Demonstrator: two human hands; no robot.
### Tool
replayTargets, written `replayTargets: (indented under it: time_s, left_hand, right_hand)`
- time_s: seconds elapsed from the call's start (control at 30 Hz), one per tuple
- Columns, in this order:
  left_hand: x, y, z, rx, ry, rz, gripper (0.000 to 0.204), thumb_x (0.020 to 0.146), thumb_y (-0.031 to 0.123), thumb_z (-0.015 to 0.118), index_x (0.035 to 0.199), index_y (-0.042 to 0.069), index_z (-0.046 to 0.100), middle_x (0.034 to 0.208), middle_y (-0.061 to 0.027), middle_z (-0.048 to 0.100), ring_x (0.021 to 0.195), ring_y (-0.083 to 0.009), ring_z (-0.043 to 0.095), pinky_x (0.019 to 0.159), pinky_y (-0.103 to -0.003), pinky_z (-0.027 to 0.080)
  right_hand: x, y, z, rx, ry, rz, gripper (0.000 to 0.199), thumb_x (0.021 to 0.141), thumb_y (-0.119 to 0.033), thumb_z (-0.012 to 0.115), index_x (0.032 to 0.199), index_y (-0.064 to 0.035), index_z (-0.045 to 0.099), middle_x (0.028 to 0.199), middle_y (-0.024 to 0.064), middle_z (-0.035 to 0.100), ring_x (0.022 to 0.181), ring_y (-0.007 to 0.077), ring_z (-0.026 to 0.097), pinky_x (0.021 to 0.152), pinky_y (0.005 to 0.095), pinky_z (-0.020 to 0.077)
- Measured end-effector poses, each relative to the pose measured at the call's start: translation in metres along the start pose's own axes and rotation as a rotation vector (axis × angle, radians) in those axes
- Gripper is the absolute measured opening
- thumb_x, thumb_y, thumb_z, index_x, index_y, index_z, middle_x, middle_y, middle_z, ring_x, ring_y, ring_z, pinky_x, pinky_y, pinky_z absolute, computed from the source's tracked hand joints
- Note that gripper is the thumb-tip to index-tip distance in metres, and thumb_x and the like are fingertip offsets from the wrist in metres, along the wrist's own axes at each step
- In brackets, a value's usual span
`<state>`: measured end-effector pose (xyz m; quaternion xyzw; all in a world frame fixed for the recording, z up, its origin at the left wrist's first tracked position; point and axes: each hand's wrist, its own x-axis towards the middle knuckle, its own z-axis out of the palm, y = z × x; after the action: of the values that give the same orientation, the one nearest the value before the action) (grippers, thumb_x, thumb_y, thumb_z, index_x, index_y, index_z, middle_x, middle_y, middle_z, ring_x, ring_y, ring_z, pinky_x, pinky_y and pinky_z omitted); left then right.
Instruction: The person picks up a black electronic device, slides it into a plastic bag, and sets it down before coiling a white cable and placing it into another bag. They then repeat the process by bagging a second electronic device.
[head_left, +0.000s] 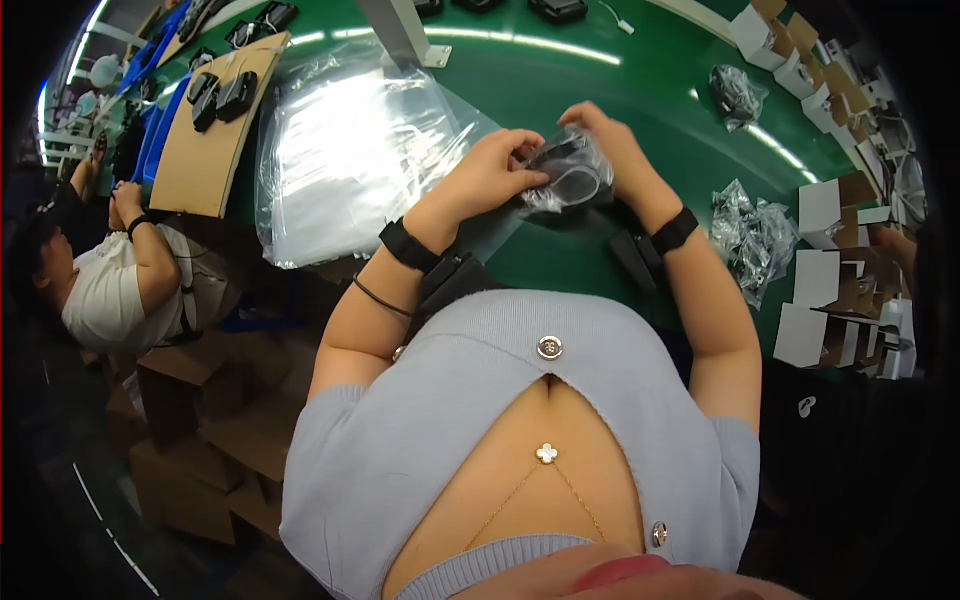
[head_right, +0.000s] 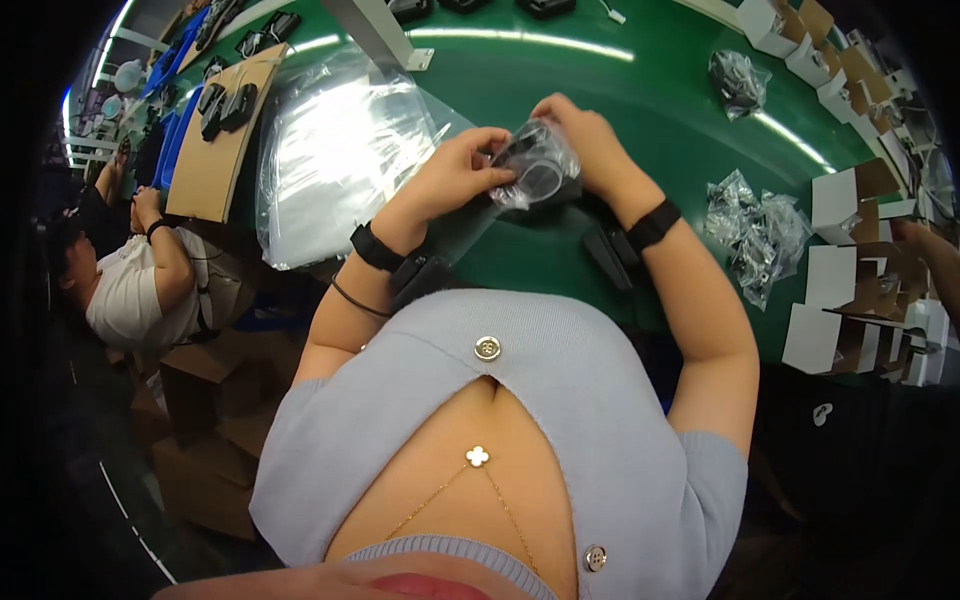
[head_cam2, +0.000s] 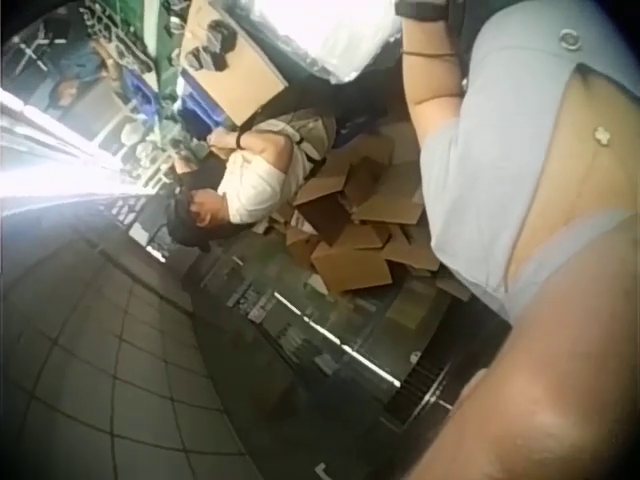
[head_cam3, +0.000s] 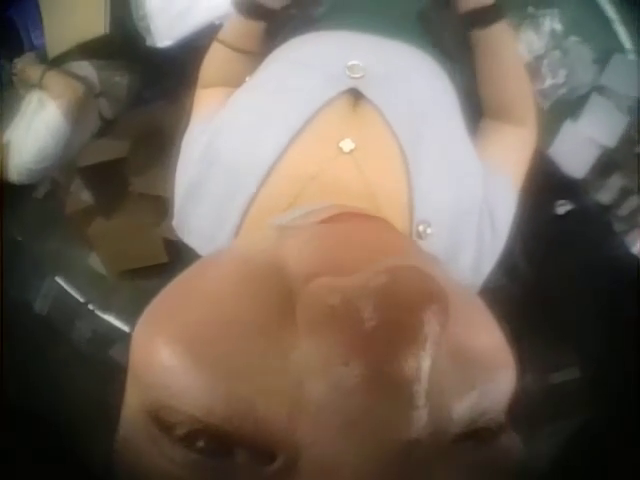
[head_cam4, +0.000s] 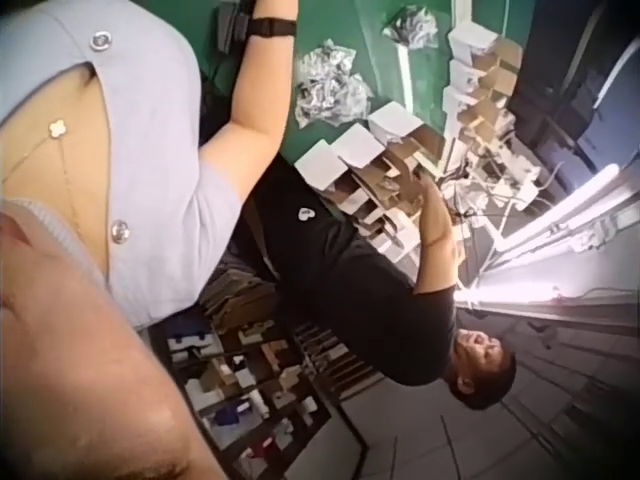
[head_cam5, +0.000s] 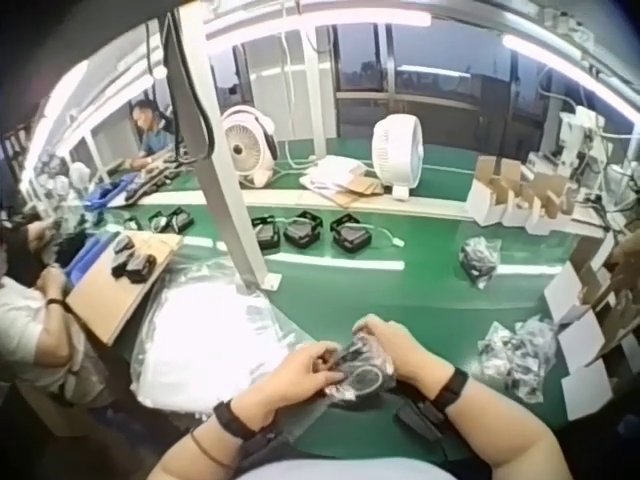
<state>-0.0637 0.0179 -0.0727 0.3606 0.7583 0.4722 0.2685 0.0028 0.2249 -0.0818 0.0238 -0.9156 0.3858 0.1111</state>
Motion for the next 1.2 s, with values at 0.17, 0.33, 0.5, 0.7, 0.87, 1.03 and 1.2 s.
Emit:
replayTargets:
  time_s: [0.17, 0.33, 0.5, 0.7, 0.87, 1.03, 1.2]
  left_hand:
    - [0.002, -0.003, -0.001, -0.793, 0.038, -0.129, 0.031, 0.084, 0.008, 0.064, 0.111, -0.001, 0.051, 0.093, -0.0075, 0.056, 0.078, -0.012, 0.059, 0.064, -0.024, 0.05]
    - [0.01, -0.005, 0.005, -0.874, 0.254, -0.014, 0.022, 0.087, 0.007, 0.06, 0.106, 0.002, 0.05, 0.093, -0.0061, 0.056, 0.077, -0.0116, 0.059, 0.066, -0.022, 0.051]
    - [0.009, -0.007, 0.007, -0.701, 0.203, 0.094, 0.019, 0.088, 0.01, 0.061, 0.102, 0.002, 0.052, 0.093, -0.0062, 0.059, 0.08, -0.0113, 0.059, 0.073, -0.024, 0.05]
    - [0.01, -0.003, 0.001, -0.575, 0.181, 0.021, 0.015, 0.088, 0.01, 0.06, 0.098, 0.002, 0.054, 0.089, -0.0047, 0.06, 0.079, -0.0103, 0.059, 0.073, -0.023, 0.049]
    - [0.007, -0.003, -0.006, -0.343, 0.276, 0.051, 0.011, 0.086, 0.009, 0.061, 0.094, 0.002, 0.056, 0.085, -0.0025, 0.06, 0.076, -0.0081, 0.057, 0.069, -0.021, 0.046]
    - [0.005, -0.003, -0.008, -0.196, 0.333, 0.083, 0.011, 0.085, 0.009, 0.061, 0.091, 0.001, 0.058, 0.083, -0.0015, 0.059, 0.074, -0.007, 0.056, 0.067, -0.021, 0.046]
    - [0.006, -0.005, -0.011, -0.232, 0.359, 0.055, 0.011, 0.085, 0.009, 0.061, 0.092, 0.001, 0.058, 0.081, -0.0014, 0.059, 0.073, -0.0066, 0.055, 0.065, -0.021, 0.045]
  right_hand:
    - [-0.018, -0.017, -0.004, 0.957, -0.195, 0.082, 0.034, 0.082, -0.01, 0.06, 0.114, -0.0035, 0.051, 0.104, 0.0056, 0.061, 0.093, 0.0165, 0.06, 0.082, 0.0297, 0.0477]
    - [-0.009, -0.046, 0.015, 1.292, -0.04, 0.341, 0.034, 0.081, -0.014, 0.063, 0.111, -0.0032, 0.052, 0.103, 0.0054, 0.059, 0.092, 0.0173, 0.06, 0.081, 0.0308, 0.0494]
    - [0.024, -0.02, -0.02, 1.046, 0.284, 0.375, 0.024, 0.087, -0.022, 0.057, 0.101, -0.0033, 0.054, 0.09, 0.0055, 0.056, 0.082, 0.0158, 0.06, 0.064, 0.0296, 0.0527]
    - [0.06, 0.131, -0.119, 0.281, 0.346, 0.697, 0.025, 0.089, -0.022, 0.05, 0.094, 0.0005, 0.059, 0.079, 0.0107, 0.063, 0.071, 0.0224, 0.065, 0.063, 0.0345, 0.0536]
    - [0.094, 0.113, -0.11, -1.036, 0.655, -0.114, 0.032, 0.092, -0.025, 0.045, 0.104, 0.0009, 0.058, 0.075, 0.0118, 0.062, 0.067, 0.0248, 0.065, 0.058, 0.0363, 0.0516]
    - [0.171, 0.097, -0.071, -0.047, 0.393, 0.429, 0.034, 0.09, -0.028, 0.048, 0.103, 0.0004, 0.063, 0.082, 0.0205, 0.065, 0.075, 0.0367, 0.064, 0.067, 0.0418, 0.0503]
    - [0.203, 0.119, -0.072, -0.442, 0.476, 0.495, 0.037, 0.089, -0.03, 0.05, 0.097, 0.0035, 0.063, 0.084, 0.0215, 0.065, 0.078, 0.0348, 0.064, 0.071, 0.0407, 0.0501]
